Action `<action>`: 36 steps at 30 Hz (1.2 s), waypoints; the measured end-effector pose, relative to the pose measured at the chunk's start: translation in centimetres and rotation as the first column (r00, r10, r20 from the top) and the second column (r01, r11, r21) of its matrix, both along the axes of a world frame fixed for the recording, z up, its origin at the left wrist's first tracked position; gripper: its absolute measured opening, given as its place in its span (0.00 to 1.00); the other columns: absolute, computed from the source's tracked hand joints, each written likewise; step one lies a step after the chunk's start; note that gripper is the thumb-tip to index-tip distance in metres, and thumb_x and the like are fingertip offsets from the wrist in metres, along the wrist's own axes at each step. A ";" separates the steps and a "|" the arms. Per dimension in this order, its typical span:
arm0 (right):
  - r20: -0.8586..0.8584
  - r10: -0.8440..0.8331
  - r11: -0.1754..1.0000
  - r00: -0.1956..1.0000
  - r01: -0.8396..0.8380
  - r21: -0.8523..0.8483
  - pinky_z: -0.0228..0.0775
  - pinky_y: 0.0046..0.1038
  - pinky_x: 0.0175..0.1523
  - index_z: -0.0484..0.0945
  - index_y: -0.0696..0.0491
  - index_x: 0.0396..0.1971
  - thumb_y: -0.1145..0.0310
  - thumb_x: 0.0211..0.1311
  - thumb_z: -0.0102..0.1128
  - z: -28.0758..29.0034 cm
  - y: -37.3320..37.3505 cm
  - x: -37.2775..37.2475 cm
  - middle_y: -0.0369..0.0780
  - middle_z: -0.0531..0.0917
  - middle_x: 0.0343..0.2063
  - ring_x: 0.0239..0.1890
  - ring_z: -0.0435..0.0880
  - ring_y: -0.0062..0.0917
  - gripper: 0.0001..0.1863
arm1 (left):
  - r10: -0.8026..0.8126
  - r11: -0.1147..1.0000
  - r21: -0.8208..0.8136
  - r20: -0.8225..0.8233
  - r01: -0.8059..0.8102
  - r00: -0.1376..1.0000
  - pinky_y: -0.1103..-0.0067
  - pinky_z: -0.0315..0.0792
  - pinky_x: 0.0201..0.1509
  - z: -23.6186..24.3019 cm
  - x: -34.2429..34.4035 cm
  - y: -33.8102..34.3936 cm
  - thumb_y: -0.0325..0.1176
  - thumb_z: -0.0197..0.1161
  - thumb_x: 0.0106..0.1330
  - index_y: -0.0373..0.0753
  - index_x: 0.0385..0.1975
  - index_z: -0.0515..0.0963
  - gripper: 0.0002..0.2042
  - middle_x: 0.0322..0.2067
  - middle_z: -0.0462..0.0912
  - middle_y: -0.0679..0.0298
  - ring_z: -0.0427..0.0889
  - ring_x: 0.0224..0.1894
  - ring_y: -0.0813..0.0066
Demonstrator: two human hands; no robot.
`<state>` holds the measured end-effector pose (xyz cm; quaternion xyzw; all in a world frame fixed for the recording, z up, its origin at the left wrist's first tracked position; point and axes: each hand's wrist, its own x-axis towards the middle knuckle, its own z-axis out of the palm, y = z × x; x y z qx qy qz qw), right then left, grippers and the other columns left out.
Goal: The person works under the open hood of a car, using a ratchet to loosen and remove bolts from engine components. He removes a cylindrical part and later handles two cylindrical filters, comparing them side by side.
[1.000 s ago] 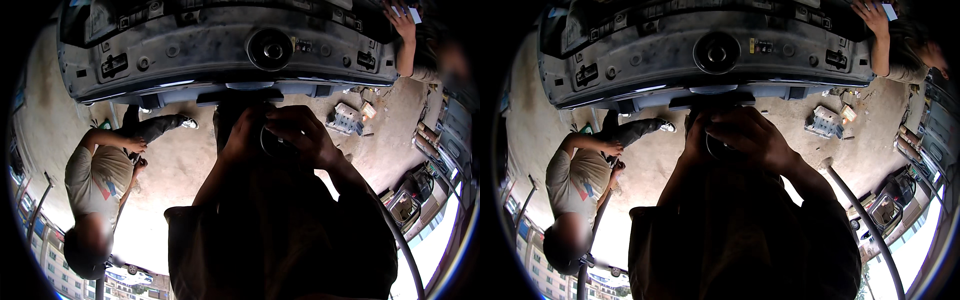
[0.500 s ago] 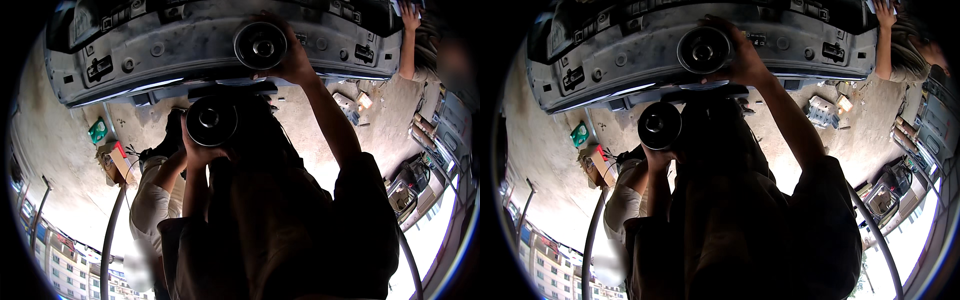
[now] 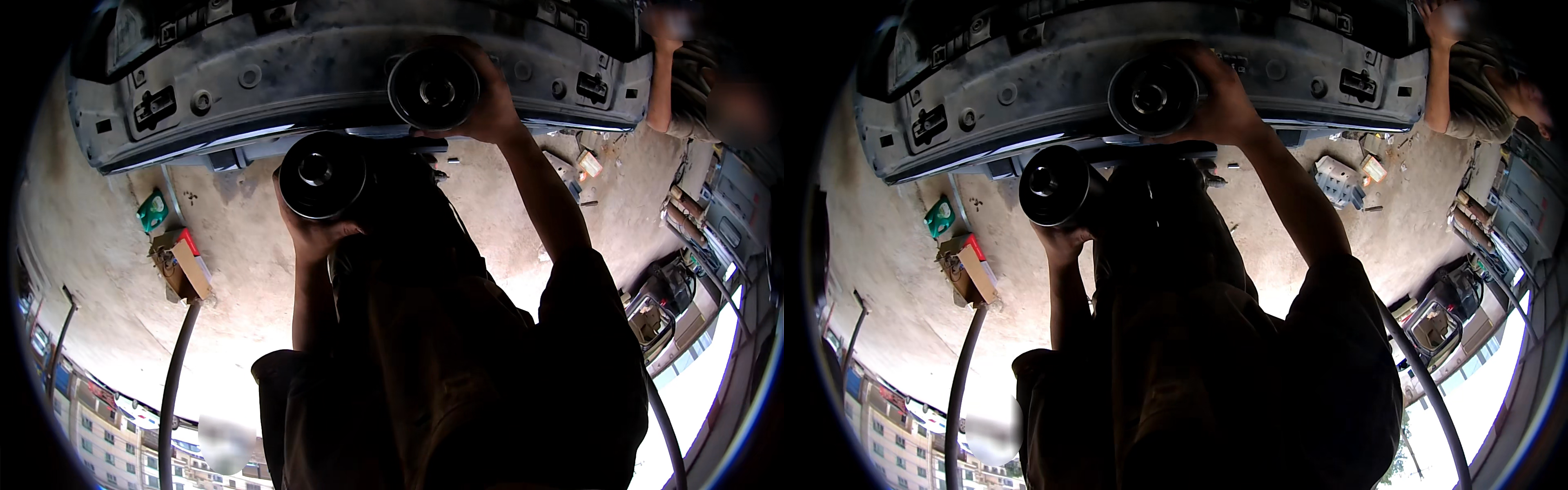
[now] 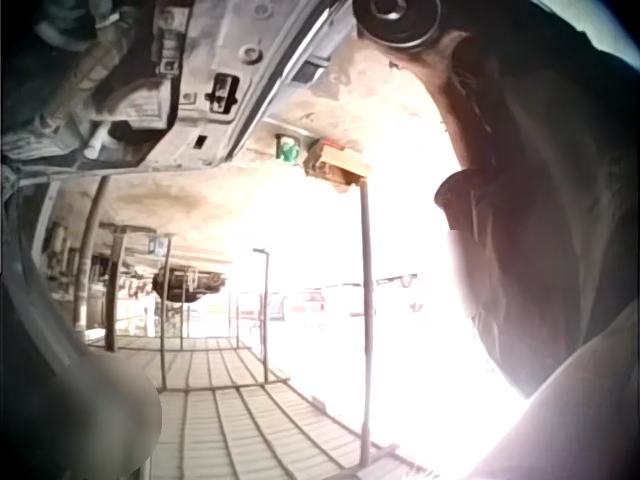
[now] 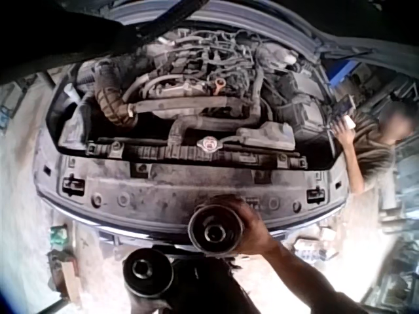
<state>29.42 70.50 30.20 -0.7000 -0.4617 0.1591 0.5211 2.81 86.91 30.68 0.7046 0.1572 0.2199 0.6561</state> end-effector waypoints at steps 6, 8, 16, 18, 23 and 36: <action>-0.071 0.074 0.997 0.995 -0.074 -0.001 0.77 0.42 0.66 0.73 0.49 0.65 0.53 0.25 0.93 5.5 -3.3 -0.6 0.40 0.80 0.62 0.63 0.81 0.38 0.58 | 0.001 1.000 -0.007 -0.016 -0.001 1.000 0.68 0.75 0.62 -0.4 -0.1 0.0 0.38 0.88 0.40 0.36 0.64 0.65 0.49 0.61 0.75 0.53 0.78 0.62 0.57; -0.033 0.141 0.989 0.989 -0.142 -0.038 0.77 0.42 0.65 0.73 0.49 0.65 0.53 0.25 0.93 8.2 -4.6 -0.2 0.40 0.80 0.61 0.63 0.80 0.39 0.58 | 0.000 1.000 -0.002 -0.019 0.000 1.000 0.68 0.75 0.62 0.0 -0.3 0.0 0.38 0.88 0.40 0.36 0.65 0.65 0.49 0.61 0.75 0.53 0.78 0.62 0.58; 0.012 0.237 0.966 0.971 -0.234 -0.106 0.75 0.43 0.66 0.73 0.53 0.66 0.56 0.27 0.90 17.5 -8.8 -0.3 0.43 0.80 0.61 0.63 0.80 0.40 0.57 | -0.029 1.000 0.006 -0.032 0.030 0.999 0.68 0.73 0.63 0.2 -0.6 -0.1 0.38 0.88 0.39 0.36 0.66 0.64 0.51 0.61 0.75 0.53 0.77 0.63 0.58; 0.090 0.272 0.958 0.958 -0.261 -0.116 0.75 0.43 0.65 0.73 0.55 0.67 0.58 0.30 0.90 19.8 -9.1 0.0 0.46 0.80 0.61 0.63 0.80 0.41 0.56 | -0.035 0.999 0.012 -0.029 0.035 0.999 0.68 0.73 0.64 0.3 -0.5 -0.3 0.39 0.89 0.39 0.36 0.66 0.64 0.51 0.61 0.75 0.54 0.76 0.63 0.58; 0.151 0.244 0.956 0.958 -0.211 -0.202 0.76 0.42 0.65 0.72 0.57 0.66 0.61 0.30 0.90 24.4 -11.0 -1.3 0.47 0.79 0.62 0.63 0.80 0.42 0.55 | -0.103 0.994 -0.033 -0.001 0.103 0.995 0.68 0.72 0.64 -0.7 0.2 -1.7 0.39 0.89 0.38 0.35 0.66 0.64 0.52 0.62 0.74 0.54 0.76 0.64 0.59; 0.410 0.245 0.869 0.878 -0.011 -0.495 0.80 0.43 0.60 0.68 0.63 0.65 0.63 0.38 0.88 29.9 -11.3 -4.6 0.53 0.81 0.56 0.57 0.84 0.44 0.52 | -0.152 0.988 0.023 0.012 0.152 0.988 0.68 0.70 0.66 -1.8 0.8 -5.1 0.40 0.89 0.37 0.35 0.68 0.62 0.55 0.62 0.73 0.55 0.74 0.65 0.60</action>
